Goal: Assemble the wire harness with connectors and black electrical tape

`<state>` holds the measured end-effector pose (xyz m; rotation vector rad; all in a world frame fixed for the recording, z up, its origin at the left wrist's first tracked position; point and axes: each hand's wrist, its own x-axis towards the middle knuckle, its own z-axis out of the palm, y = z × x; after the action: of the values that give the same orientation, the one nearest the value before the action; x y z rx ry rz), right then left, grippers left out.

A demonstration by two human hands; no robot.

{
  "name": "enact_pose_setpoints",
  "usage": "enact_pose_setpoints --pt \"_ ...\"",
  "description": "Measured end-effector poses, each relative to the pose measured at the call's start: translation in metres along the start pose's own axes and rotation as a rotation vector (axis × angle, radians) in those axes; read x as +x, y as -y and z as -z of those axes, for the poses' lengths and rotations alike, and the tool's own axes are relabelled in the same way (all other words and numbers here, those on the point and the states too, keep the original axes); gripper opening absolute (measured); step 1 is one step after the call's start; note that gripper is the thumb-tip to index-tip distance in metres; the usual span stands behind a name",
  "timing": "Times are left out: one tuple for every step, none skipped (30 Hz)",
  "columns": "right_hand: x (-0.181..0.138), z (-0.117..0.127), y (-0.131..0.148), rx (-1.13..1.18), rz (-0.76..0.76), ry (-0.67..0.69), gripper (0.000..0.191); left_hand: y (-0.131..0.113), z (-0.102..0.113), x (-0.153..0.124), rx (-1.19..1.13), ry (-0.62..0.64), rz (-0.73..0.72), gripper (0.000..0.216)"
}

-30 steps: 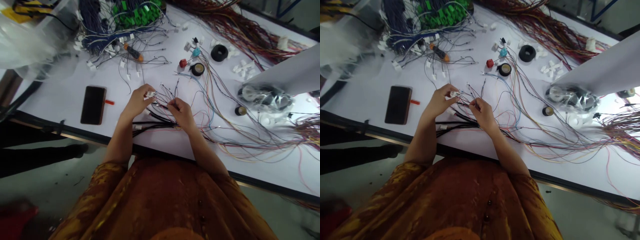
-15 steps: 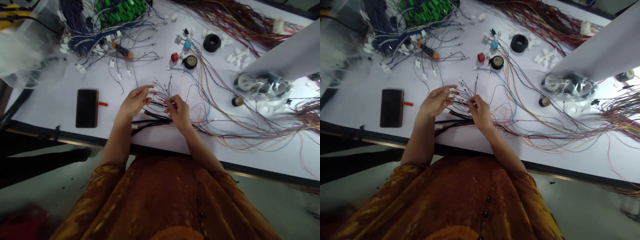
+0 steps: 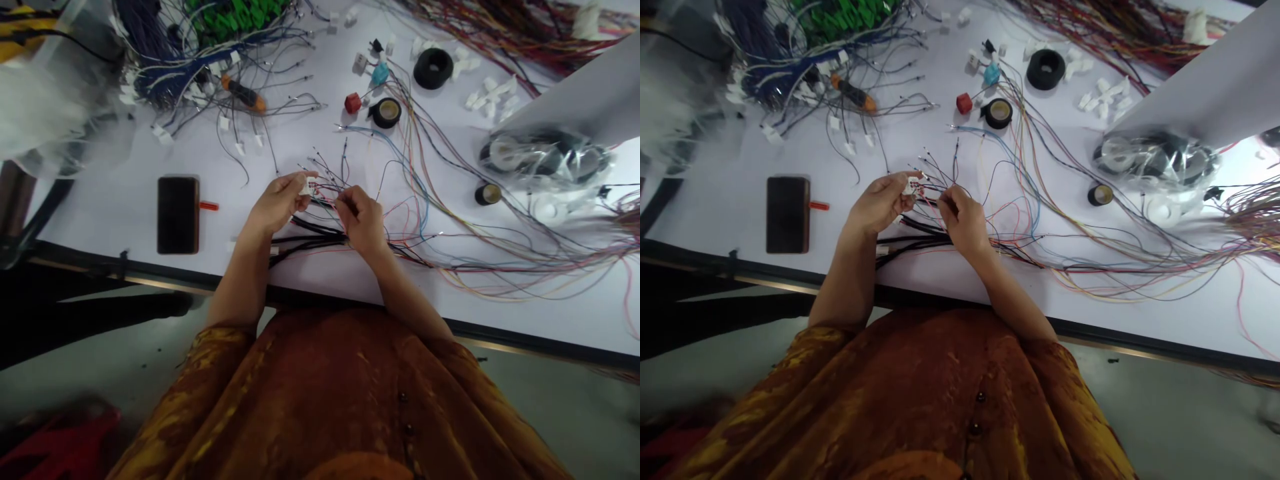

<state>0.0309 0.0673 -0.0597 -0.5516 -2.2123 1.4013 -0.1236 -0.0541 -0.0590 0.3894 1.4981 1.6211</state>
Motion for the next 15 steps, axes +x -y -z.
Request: enact_pose_setpoints --pt "0.002 -0.001 0.003 -0.027 0.021 -0.016 0.014 0.001 0.0 0.0 0.019 0.008 -0.019 0.023" --pt "0.003 -0.003 0.004 -0.049 0.035 -0.032 0.015 0.002 0.0 0.0 0.035 0.012 -0.035 0.024" --pt "0.005 -0.005 0.006 -0.07 0.045 -0.048 0.016 0.003 0.0 0.0 0.052 0.014 -0.05 0.025" --pt "0.006 -0.007 0.006 -0.088 0.053 -0.059 0.017 0.003 -0.001 -0.001 0.071 0.012 -0.062 0.027" --pt "0.007 -0.009 0.005 -0.104 0.061 -0.071 0.018 0.002 -0.002 -0.001 0.095 0.008 -0.071 0.029" --pt "0.008 -0.01 0.003 -0.119 0.07 -0.082 0.018 0.001 -0.003 -0.002 0.12 0.003 -0.077 0.031" --pt "0.008 -0.011 0.001 -0.133 0.08 -0.093 0.018 0.0 -0.003 -0.002 0.143 -0.003 -0.083 0.033" --pt "0.008 -0.013 -0.001 -0.148 0.088 -0.102 0.018 0.0 -0.004 -0.003 0.16 -0.008 -0.09 0.035" --pt "0.008 -0.014 -0.004 -0.162 0.092 -0.108 0.018 -0.001 -0.005 -0.003 0.171 -0.012 -0.094 0.035" --pt "0.007 -0.014 -0.005 -0.178 0.095 -0.114 0.019 -0.002 -0.005 -0.003 0.177 -0.016 -0.095 0.035" --pt "0.007 -0.015 -0.006 -0.194 0.097 -0.121 0.019 -0.002 -0.005 -0.003 0.18 -0.02 -0.094 0.035" --pt "0.006 -0.015 -0.007 -0.211 0.1 -0.127 0.019 -0.002 -0.005 -0.003 0.182 -0.022 -0.091 0.034" --pt "0.006 -0.016 -0.007 -0.227 0.105 -0.133 0.019 -0.002 -0.005 -0.003 0.182 -0.024 -0.088 0.033" --pt "0.006 -0.016 -0.007 -0.244 0.111 -0.137 0.019 -0.002 -0.005 -0.003 0.179 -0.023 -0.085 0.032" --pt "0.006 -0.016 -0.006 -0.265 0.118 -0.138 0.019 -0.001 -0.005 -0.003 0.172 -0.02 -0.084 0.031"
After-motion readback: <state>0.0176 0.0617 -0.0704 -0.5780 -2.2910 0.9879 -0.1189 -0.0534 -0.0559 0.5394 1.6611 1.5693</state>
